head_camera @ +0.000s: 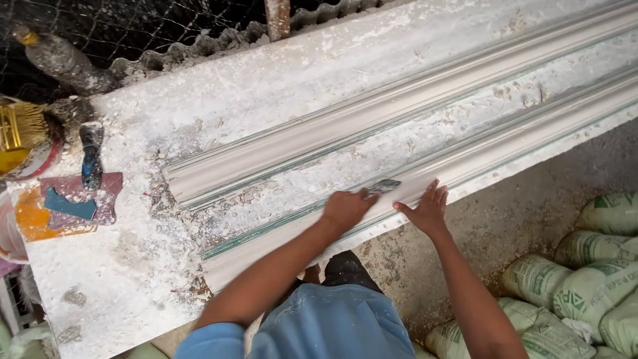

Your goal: Smoothing the edges of decorative plaster moldings using a putty knife to remove excess material and imperfections.

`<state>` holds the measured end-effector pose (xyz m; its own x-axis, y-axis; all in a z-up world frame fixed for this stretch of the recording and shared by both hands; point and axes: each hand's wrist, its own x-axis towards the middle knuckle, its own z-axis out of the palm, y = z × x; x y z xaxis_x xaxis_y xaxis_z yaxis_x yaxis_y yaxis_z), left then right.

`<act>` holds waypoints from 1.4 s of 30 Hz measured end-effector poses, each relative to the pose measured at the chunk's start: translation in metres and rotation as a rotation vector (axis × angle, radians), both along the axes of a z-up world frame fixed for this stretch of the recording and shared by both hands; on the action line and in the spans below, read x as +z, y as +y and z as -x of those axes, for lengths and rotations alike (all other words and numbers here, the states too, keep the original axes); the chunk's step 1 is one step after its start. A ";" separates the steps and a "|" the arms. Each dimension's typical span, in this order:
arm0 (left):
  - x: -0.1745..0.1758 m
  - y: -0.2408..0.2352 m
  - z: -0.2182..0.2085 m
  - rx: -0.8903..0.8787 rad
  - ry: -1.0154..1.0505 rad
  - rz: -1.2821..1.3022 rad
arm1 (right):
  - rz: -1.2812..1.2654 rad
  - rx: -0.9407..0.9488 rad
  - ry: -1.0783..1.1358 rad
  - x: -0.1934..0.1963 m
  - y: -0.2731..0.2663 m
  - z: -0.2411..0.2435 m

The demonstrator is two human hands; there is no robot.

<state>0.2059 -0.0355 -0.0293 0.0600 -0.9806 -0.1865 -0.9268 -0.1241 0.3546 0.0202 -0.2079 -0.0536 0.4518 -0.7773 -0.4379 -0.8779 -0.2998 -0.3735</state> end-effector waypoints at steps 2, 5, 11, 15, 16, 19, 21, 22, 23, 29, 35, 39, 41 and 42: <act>0.030 0.051 -0.022 0.030 0.078 -0.040 | 0.006 -0.010 0.018 0.004 0.004 -0.001; 0.081 0.135 -0.054 0.154 0.170 -0.147 | 0.007 -0.019 0.016 0.008 0.005 -0.004; 0.082 0.255 -0.089 0.568 0.301 -0.263 | -0.038 -0.021 0.056 0.002 -0.001 -0.005; 0.056 0.202 -0.078 0.631 0.403 -0.198 | -0.026 0.007 0.059 -0.011 -0.008 -0.003; 0.053 0.166 -0.067 0.632 0.404 -0.197 | -0.024 0.008 0.059 -0.009 -0.007 -0.004; 0.031 0.052 -0.029 0.577 0.430 -0.134 | 0.005 0.033 0.080 -0.008 -0.007 -0.005; -0.003 -0.029 -0.002 0.530 0.407 -0.058 | -0.018 0.032 0.089 -0.008 -0.008 -0.003; -0.015 -0.071 0.014 0.540 0.408 -0.052 | -0.014 0.043 0.089 -0.008 -0.009 -0.001; -0.027 -0.111 0.029 0.538 0.417 -0.046 | -0.062 0.034 0.051 -0.008 -0.010 0.000; -0.023 -0.211 0.078 0.464 0.324 0.004 | -0.235 0.161 -0.064 -0.028 -0.048 0.042; 0.074 -0.082 0.049 0.321 0.130 -0.034 | -0.210 0.289 -0.109 0.008 -0.144 0.083; 0.106 0.037 0.013 0.166 -0.164 -0.328 | 0.017 0.138 -0.079 -0.008 -0.201 0.096; 0.098 0.100 -0.007 0.126 -0.216 -0.417 | -0.006 0.092 -0.099 0.001 -0.206 0.082; 0.095 0.133 -0.018 0.084 -0.263 -0.500 | -0.025 0.046 -0.113 0.006 -0.206 0.078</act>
